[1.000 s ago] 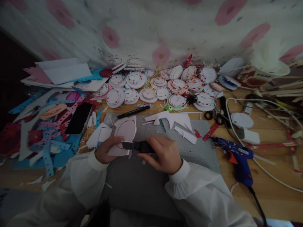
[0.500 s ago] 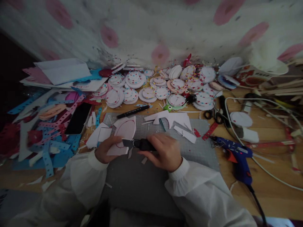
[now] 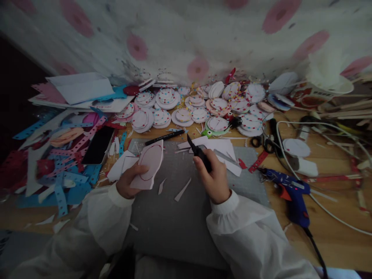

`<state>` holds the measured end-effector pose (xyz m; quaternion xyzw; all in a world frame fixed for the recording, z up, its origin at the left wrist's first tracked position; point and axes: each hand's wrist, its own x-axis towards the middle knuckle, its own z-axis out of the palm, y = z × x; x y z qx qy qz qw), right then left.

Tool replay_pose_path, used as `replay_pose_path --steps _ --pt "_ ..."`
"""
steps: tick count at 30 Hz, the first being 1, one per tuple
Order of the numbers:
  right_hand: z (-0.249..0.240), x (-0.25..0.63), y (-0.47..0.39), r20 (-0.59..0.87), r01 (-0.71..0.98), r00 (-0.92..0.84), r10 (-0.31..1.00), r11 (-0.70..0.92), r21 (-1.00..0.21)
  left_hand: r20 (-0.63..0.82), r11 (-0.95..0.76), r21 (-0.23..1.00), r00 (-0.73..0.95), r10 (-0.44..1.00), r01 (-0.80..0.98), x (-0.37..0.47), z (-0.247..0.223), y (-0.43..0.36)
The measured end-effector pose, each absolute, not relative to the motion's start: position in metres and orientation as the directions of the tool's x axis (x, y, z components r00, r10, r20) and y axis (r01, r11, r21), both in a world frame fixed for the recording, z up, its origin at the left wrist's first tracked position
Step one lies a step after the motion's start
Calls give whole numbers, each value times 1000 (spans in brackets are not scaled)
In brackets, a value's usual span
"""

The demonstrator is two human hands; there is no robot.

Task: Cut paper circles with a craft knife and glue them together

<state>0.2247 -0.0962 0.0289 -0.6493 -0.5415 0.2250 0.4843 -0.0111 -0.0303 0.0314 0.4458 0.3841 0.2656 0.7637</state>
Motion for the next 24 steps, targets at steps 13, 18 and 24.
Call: replay_pose_path --steps 13,18,24 --pt "48 203 -103 -404 -325 -140 904 -427 -844 -546 744 665 722 426 64 -7 34 -31" --pt "43 200 -101 -381 -432 76 921 -314 -845 -360 698 673 716 598 -245 -4 33 -25" --pt "41 190 -102 -398 -398 69 915 -341 -852 -285 499 849 647 707 -172 2 25 -31"
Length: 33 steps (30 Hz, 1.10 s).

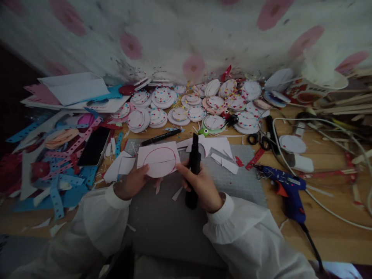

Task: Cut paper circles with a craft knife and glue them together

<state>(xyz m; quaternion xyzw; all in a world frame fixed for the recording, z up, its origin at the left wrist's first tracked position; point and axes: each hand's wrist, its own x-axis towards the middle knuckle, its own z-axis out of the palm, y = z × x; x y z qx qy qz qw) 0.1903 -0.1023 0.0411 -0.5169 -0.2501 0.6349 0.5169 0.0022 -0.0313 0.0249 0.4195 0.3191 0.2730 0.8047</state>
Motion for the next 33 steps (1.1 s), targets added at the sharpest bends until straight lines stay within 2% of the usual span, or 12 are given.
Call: replay_pose_path --steps 3,5,10,14,25,28,33 --pt "42 188 -105 -387 -351 -94 917 -395 -849 -310 474 866 568 762 -163 3 25 -34" --pt "43 189 -106 -370 -339 -133 919 -393 -855 -329 471 868 531 781 -154 2 28 -34" --pt "41 192 -109 -326 -402 -111 939 -342 -849 -376 539 835 600 706 -110 -1 29 -35" --pt "38 191 -111 -298 -435 -115 948 -317 -843 -377 528 847 635 674 -58 -5 25 -36" --pt "37 189 -113 -226 -414 -137 964 -263 -871 -424 579 815 683 594 3 -6 27 -37" --pt "36 191 -114 -192 -403 -160 968 -242 -883 -467 645 764 688 555 -1 -4 28 -39" --pt "34 187 -115 -146 -409 -161 976 -201 -890 -535 802 590 695 480 -100 2 31 -40"
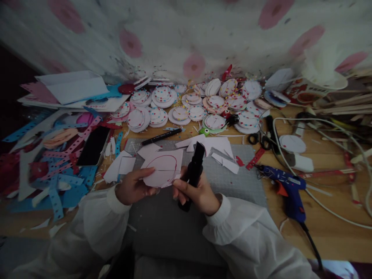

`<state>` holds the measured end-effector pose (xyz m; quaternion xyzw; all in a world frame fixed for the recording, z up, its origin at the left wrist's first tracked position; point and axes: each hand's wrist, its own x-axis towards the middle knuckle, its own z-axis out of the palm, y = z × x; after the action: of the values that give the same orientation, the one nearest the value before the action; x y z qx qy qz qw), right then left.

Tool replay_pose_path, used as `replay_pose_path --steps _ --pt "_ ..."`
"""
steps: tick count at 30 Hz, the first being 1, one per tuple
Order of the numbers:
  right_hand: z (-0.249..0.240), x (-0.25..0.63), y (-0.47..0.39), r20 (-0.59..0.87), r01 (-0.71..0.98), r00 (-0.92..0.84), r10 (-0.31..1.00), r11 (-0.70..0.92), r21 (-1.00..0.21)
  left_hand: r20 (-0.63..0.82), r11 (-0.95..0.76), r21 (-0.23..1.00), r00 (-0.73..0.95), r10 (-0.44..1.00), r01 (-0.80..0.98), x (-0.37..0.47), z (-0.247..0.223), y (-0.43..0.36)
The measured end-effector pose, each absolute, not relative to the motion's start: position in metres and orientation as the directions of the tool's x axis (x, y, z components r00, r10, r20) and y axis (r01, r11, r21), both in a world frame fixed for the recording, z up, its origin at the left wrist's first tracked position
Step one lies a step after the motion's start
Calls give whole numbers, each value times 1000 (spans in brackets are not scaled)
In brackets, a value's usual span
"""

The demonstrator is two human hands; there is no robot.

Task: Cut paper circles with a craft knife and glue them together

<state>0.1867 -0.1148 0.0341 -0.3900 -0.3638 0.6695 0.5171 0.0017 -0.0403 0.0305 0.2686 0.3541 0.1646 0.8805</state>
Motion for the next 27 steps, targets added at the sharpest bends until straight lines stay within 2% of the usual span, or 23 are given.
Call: replay_pose_path --steps 3,7,10,12,15,18,23,27 --pt "34 183 -115 -189 -417 -116 975 -220 -882 -501 798 584 706 500 -150 4 31 -40" --pt "34 187 -113 -188 -496 -96 978 -210 -843 -414 788 599 787 456 -142 2 30 -37" --pt "34 194 -112 -161 -589 -142 977 -214 -779 -339 739 618 757 559 -269 0 30 -33" --pt "35 197 -111 -158 -606 -191 969 -243 -757 -342 722 625 728 594 -296 0 29 -30" --pt "36 196 -111 -195 -535 -212 958 -281 -797 -370 750 632 774 515 -197 2 28 -29" --pt "37 192 -111 -214 -410 -166 963 -265 -873 -356 706 704 820 448 -80 5 30 -34" --pt "37 189 -109 -189 -311 -44 981 -194 -931 -327 455 884 834 443 105 7 37 -42" --pt "38 187 -107 -158 -264 48 986 -141 -954 -307 221 950 802 512 223 11 44 -49"
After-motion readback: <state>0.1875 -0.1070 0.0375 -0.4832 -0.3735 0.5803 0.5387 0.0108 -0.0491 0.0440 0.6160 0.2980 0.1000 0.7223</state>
